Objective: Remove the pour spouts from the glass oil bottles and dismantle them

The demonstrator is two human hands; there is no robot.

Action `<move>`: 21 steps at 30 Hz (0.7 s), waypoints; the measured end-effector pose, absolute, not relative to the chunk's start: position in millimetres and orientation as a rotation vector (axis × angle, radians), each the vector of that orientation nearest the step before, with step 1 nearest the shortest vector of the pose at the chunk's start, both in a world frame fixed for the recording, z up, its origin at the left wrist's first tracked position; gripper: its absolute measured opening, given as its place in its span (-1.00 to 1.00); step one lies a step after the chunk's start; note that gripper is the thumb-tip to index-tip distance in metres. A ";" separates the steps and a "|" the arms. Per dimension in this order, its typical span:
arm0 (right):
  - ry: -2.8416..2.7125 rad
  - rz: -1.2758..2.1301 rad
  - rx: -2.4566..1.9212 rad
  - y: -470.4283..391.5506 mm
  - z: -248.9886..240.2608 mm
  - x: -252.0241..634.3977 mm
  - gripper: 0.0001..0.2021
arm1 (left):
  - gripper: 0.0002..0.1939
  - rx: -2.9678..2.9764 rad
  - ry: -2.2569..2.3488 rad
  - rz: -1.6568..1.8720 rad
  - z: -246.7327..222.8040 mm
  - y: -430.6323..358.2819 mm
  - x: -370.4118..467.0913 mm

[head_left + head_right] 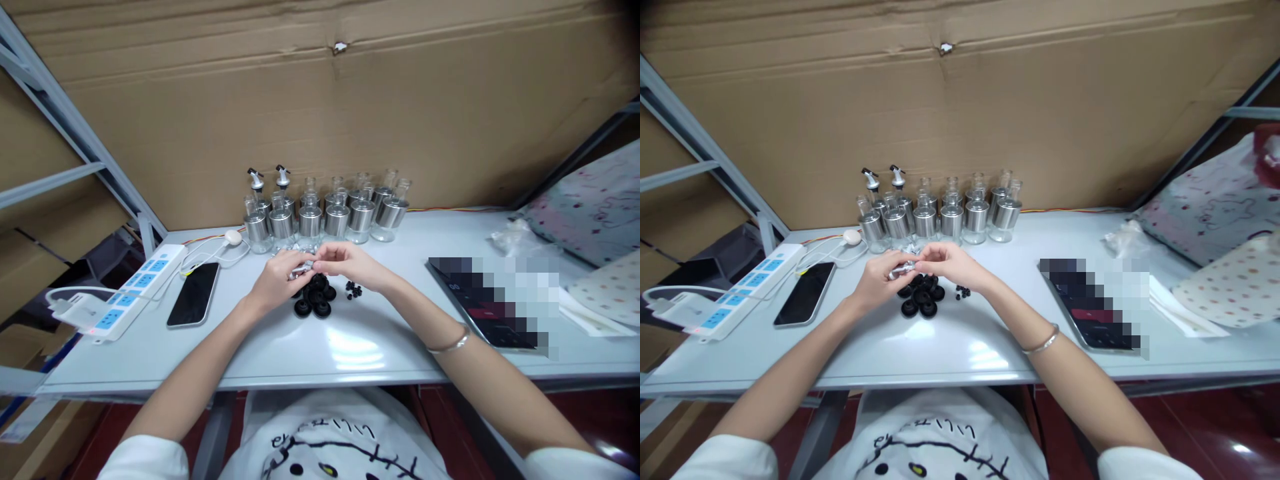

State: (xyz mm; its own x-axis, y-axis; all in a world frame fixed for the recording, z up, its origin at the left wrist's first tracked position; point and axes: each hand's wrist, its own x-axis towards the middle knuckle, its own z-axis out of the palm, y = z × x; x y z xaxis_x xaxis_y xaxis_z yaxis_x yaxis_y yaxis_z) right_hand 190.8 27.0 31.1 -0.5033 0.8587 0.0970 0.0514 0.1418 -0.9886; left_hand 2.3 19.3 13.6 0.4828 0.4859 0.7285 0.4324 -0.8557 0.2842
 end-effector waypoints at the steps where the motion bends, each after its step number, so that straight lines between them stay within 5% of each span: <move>1: -1.693 1.413 -0.879 28.4 32.5 194.5 -0.76 | -0.89 2.667 0.841 1.330 13.3 19.9 1.6; 10: -2.023 1.454 -1.246 44.8 35.3 246.1 -0.66 | -0.88 2.933 0.822 1.237 12.4 24.0 -3.3; 21: -2.369 1.030 -1.491 55.1 20.3 250.3 -0.83 | -0.90 2.981 0.829 1.173 12.8 25.2 -4.0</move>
State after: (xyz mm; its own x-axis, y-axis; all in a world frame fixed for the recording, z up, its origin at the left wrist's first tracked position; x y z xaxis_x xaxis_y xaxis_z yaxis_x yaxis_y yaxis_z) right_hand 250.3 55.1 20.3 -0.4907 0.8439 -0.2167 0.7342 0.2665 -0.6244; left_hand -4.0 25.2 12.8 0.6258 0.3892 0.6759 0.5075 -0.8613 0.0261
